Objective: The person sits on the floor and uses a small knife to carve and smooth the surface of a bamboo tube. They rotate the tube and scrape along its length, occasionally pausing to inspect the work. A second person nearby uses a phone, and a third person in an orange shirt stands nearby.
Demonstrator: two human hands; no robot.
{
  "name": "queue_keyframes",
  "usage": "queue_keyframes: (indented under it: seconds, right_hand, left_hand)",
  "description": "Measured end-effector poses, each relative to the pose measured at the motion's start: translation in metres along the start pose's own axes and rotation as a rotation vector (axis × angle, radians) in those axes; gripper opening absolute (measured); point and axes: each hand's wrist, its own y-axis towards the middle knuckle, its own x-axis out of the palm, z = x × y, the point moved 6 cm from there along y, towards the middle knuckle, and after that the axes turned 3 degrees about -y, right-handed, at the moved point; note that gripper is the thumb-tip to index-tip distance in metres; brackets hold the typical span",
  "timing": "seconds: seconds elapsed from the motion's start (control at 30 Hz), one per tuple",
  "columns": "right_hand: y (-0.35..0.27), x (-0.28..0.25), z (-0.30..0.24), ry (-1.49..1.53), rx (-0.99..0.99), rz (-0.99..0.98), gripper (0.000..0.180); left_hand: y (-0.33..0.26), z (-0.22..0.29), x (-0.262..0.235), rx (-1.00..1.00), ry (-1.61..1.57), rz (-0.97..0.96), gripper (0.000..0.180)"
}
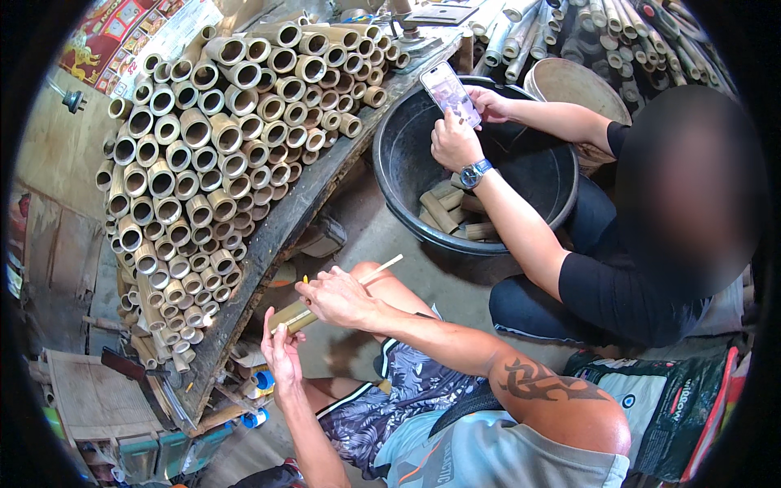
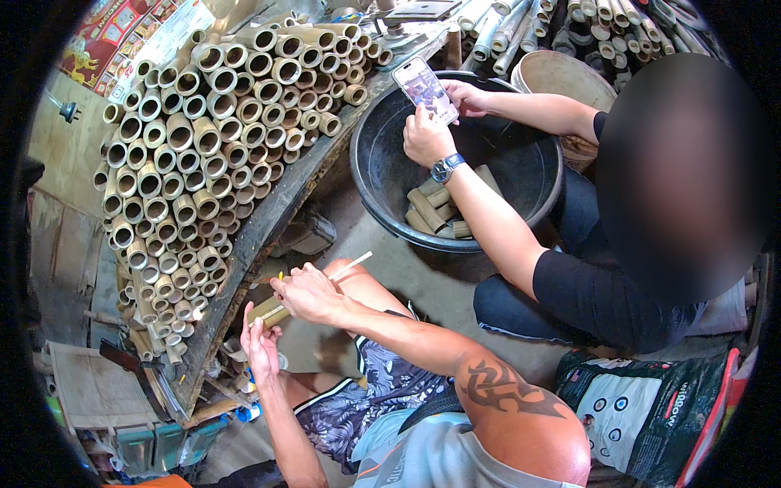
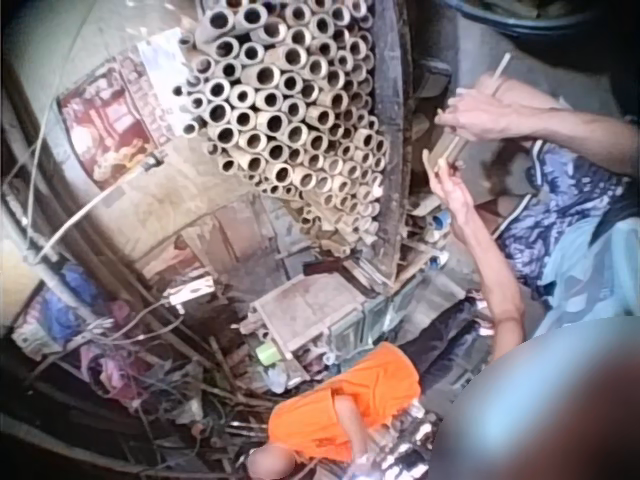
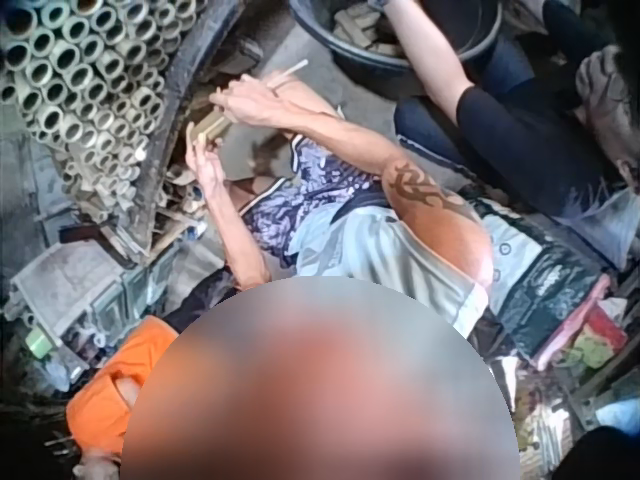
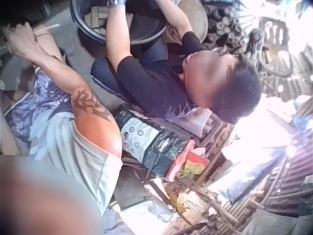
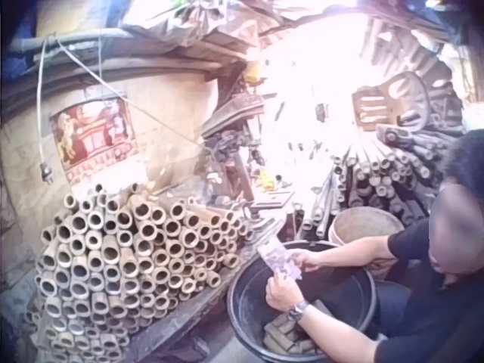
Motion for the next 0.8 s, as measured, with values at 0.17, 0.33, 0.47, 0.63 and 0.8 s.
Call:
queue_keyframes:
  seconds: [0.17, 0.33, 0.47, 0.63, 0.8]
  right_hand:
    - [0.000, 0.002, -0.002, 0.021, -0.015, 0.043, 0.019]
    - [-0.002, 0.002, -0.004, -0.003, -0.006, 0.061, 0.016]
    - [-0.003, 0.003, -0.004, -0.019, -0.016, 0.056, 0.016]
    - [0.000, 0.004, -0.002, -0.044, -0.028, 0.101, 0.015]
    - [0.000, 0.003, -0.002, -0.041, -0.020, 0.053, 0.016]
  left_hand:
    - [0.005, -0.008, -0.005, -0.013, -0.003, -0.012, 0.062]
    - [0.008, -0.012, -0.009, -0.029, -0.012, -0.044, 0.063]
    - [0.008, -0.011, -0.007, -0.031, -0.018, -0.048, 0.062]
    - [0.010, -0.010, -0.004, -0.018, -0.031, -0.043, 0.061]
    - [0.009, -0.010, -0.005, -0.027, -0.026, -0.037, 0.060]
